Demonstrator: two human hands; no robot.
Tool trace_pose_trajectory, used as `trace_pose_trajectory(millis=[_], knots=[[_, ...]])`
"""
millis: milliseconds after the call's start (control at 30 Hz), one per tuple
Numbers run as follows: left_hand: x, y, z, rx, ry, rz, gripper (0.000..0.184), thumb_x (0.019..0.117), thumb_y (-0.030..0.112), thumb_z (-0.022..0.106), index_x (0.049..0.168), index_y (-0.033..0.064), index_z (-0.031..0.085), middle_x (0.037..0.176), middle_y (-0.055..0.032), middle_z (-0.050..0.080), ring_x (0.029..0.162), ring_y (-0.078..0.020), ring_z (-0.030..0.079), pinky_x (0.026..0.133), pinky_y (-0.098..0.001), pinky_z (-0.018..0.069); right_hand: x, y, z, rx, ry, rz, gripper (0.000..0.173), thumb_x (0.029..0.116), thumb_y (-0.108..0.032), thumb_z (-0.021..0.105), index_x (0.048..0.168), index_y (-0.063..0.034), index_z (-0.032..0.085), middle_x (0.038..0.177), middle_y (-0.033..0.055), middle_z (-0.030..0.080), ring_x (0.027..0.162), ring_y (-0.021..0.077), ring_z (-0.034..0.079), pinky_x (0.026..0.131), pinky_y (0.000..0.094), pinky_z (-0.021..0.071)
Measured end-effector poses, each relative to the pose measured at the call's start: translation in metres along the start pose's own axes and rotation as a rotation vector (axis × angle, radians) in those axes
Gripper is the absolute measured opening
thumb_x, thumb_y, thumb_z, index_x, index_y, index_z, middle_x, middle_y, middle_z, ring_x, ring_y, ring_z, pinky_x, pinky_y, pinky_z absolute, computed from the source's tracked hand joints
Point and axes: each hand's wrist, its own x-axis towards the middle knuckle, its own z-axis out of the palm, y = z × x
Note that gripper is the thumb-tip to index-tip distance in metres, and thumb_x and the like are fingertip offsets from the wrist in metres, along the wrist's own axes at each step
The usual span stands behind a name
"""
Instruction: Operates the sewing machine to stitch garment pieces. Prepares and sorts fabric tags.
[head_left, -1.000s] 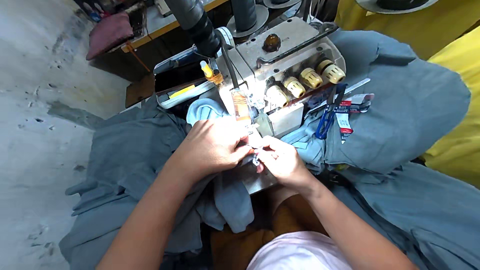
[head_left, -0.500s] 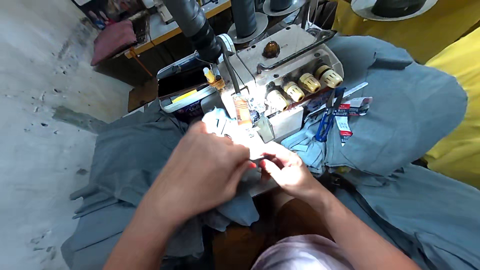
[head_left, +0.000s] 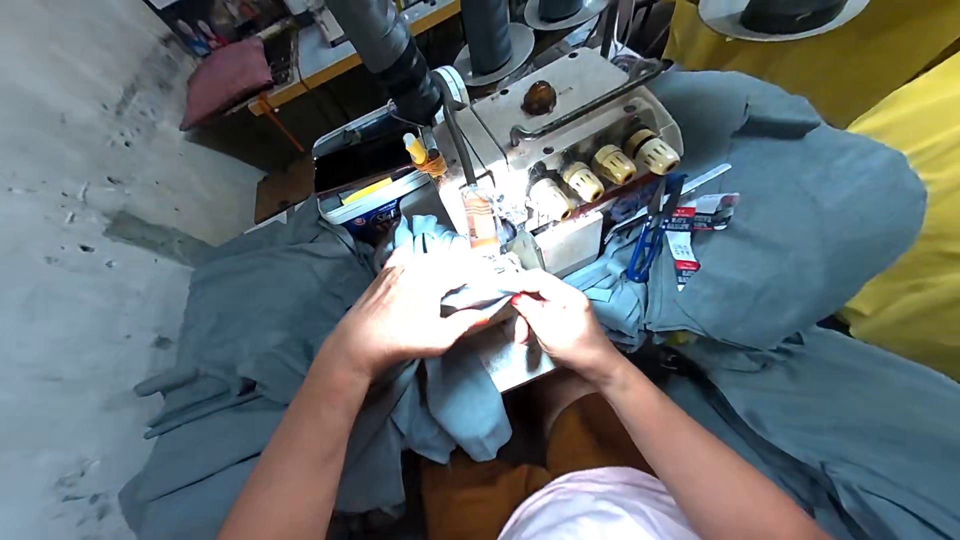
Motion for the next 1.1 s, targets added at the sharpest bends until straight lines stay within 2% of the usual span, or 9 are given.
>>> trace_pose_trajectory(millis=[133,233,367,467,567,667,833,967,1100], knots=[[-0.008,0.005,0.010,-0.024,0.030,-0.074,0.030,0.0959,0.036,0.060,0.100,0.0117,0.076,0.090,-0.0047,0.072,0.087,-0.0190,0.070,0.076,-0.0405,0.0564,-0.001,0.004,-0.001,-0.057,0.004,-0.073,0.018,0.0980,0.003,0.057,0.111,0.0096,0.068,0.103,0.0070,0.070,0.061,-0.0057,0.058,0.057,0.0117,0.0535],[-0.013,0.010,0.027,0.066,0.109,-0.169,0.034,0.1007,0.034,0.055,0.114,0.0105,0.075,0.106,-0.0097,0.074,0.100,-0.0280,0.071,0.086,-0.0497,0.0561,-0.010,0.003,-0.006,-0.215,0.102,-0.176,0.018,0.0969,0.000,0.060,0.108,0.0085,0.071,0.107,0.0112,0.072,0.069,-0.0021,0.065,0.064,0.0143,0.0577],[-0.017,0.017,0.057,0.217,0.197,-0.355,0.045,0.1035,0.040,0.049,0.139,0.0168,0.066,0.128,-0.0149,0.069,0.117,-0.0394,0.064,0.093,-0.0605,0.0505,-0.016,0.007,-0.034,-0.566,0.392,-0.286,0.018,0.0972,-0.003,0.059,0.106,0.0085,0.070,0.091,0.0123,0.072,0.076,0.0064,0.069,0.071,0.0201,0.0592],[-0.020,0.031,0.068,0.234,0.310,-0.439,0.041,0.1030,0.031,0.050,0.134,0.0116,0.068,0.127,-0.0189,0.069,0.118,-0.0421,0.064,0.094,-0.0621,0.0495,-0.007,0.007,-0.067,-0.875,0.554,-0.251,0.022,0.0990,-0.006,0.060,0.111,0.0099,0.068,0.100,0.0225,0.068,0.089,0.0253,0.068,0.080,0.0343,0.0579],[-0.026,0.061,0.075,0.225,0.432,-0.510,0.032,0.1008,0.024,0.055,0.116,0.0033,0.075,0.117,-0.0240,0.071,0.109,-0.0461,0.067,0.090,-0.0605,0.0519,0.003,-0.002,-0.089,-0.924,0.616,0.024,0.034,0.1024,-0.009,0.056,0.128,0.0136,0.055,0.127,0.0342,0.058,0.114,0.0423,0.063,0.094,0.0487,0.0533],[-0.037,0.088,0.088,0.197,0.492,-0.602,0.039,0.0992,0.026,0.056,0.121,-0.0019,0.073,0.124,-0.0295,0.066,0.114,-0.0483,0.064,0.098,-0.0565,0.0496,0.017,-0.006,-0.095,-0.778,0.632,0.223,0.048,0.1042,-0.012,0.057,0.143,0.0110,0.039,0.132,0.0314,0.058,0.111,0.0372,0.066,0.095,0.0472,0.0535],[-0.042,0.102,0.106,0.134,0.605,-0.627,0.033,0.0946,0.018,0.060,0.115,-0.0031,0.075,0.126,-0.0324,0.063,0.115,-0.0455,0.063,0.099,-0.0507,0.0495,0.034,-0.011,-0.104,-0.585,0.634,0.359,0.060,0.1031,-0.015,0.061,0.150,0.0044,0.028,0.115,0.0227,0.062,0.090,0.0239,0.065,0.084,0.0415,0.0536],[-0.041,0.100,0.109,0.098,0.658,-0.623,0.032,0.0951,0.016,0.059,0.117,-0.0027,0.074,0.126,-0.0320,0.062,0.114,-0.0424,0.063,0.099,-0.0474,0.0491,0.029,-0.024,-0.111,-0.461,0.582,0.397,0.045,0.1040,-0.009,0.056,0.145,0.0038,0.042,0.107,0.0154,0.063,0.082,0.0152,0.064,0.078,0.0347,0.0550],[-0.040,0.098,0.111,0.064,0.697,-0.621,0.029,0.0959,0.014,0.059,0.114,-0.0023,0.075,0.124,-0.0311,0.063,0.113,-0.0389,0.063,0.100,-0.0431,0.0485,-0.002,-0.048,-0.089,-0.628,0.359,0.375,0.033,0.1082,-0.007,0.045,0.136,0.0076,0.053,0.100,0.0185,0.065,0.074,0.0192,0.067,0.070,0.0365,0.0589]])
